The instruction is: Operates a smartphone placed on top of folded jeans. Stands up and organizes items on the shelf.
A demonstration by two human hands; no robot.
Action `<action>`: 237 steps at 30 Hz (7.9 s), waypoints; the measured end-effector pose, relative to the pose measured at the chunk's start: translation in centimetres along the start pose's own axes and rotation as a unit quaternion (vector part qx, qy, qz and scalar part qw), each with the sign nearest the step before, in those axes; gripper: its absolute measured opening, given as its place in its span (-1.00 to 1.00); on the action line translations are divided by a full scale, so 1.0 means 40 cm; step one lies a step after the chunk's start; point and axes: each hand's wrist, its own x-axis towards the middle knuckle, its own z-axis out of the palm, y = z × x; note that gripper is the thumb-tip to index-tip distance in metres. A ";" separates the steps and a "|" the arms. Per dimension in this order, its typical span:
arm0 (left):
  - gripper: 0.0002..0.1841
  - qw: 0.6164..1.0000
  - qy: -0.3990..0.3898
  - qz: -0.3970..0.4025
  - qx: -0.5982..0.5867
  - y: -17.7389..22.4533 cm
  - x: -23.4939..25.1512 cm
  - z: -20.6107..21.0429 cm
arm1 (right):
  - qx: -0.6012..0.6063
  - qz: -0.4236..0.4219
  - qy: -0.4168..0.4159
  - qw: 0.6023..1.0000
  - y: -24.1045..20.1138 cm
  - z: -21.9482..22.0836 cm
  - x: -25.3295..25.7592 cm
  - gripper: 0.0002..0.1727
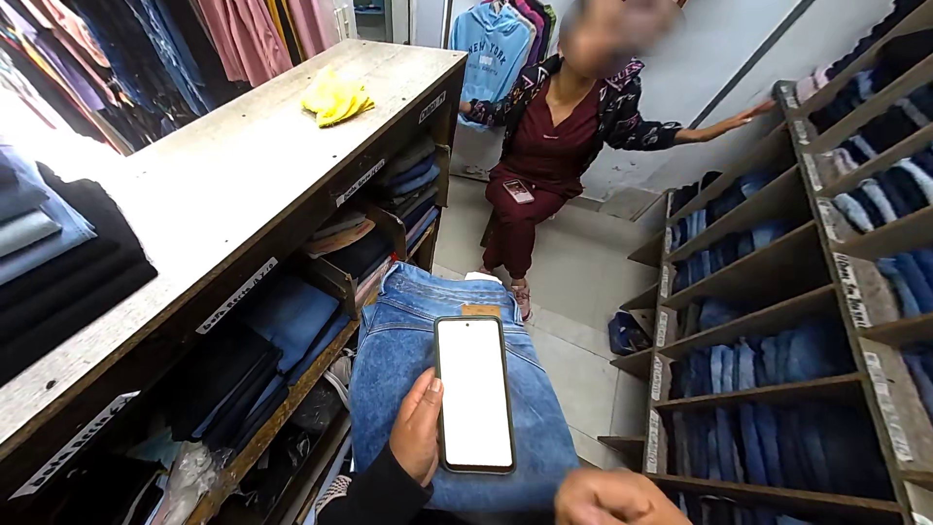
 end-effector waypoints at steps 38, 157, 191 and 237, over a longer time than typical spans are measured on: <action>-0.52 1.000 -0.011 -0.001 -0.007 -0.005 0.004 -0.006 | -0.217 -0.102 0.109 0.965 0.161 -0.013 0.058 -0.25; -0.52 1.000 -0.009 -0.002 -0.006 0.001 0.001 0.002 | -0.219 0.009 0.190 0.957 0.144 0.007 0.079 -0.69; -0.53 1.000 -0.008 0.001 -0.010 0.004 -0.002 -0.005 | -0.279 -0.192 0.104 0.935 0.143 -0.018 0.073 -0.28; -0.53 1.000 -0.008 -0.011 -0.022 -0.004 -0.002 -0.012 | -0.268 -0.128 0.155 0.942 0.148 -0.022 0.066 -0.27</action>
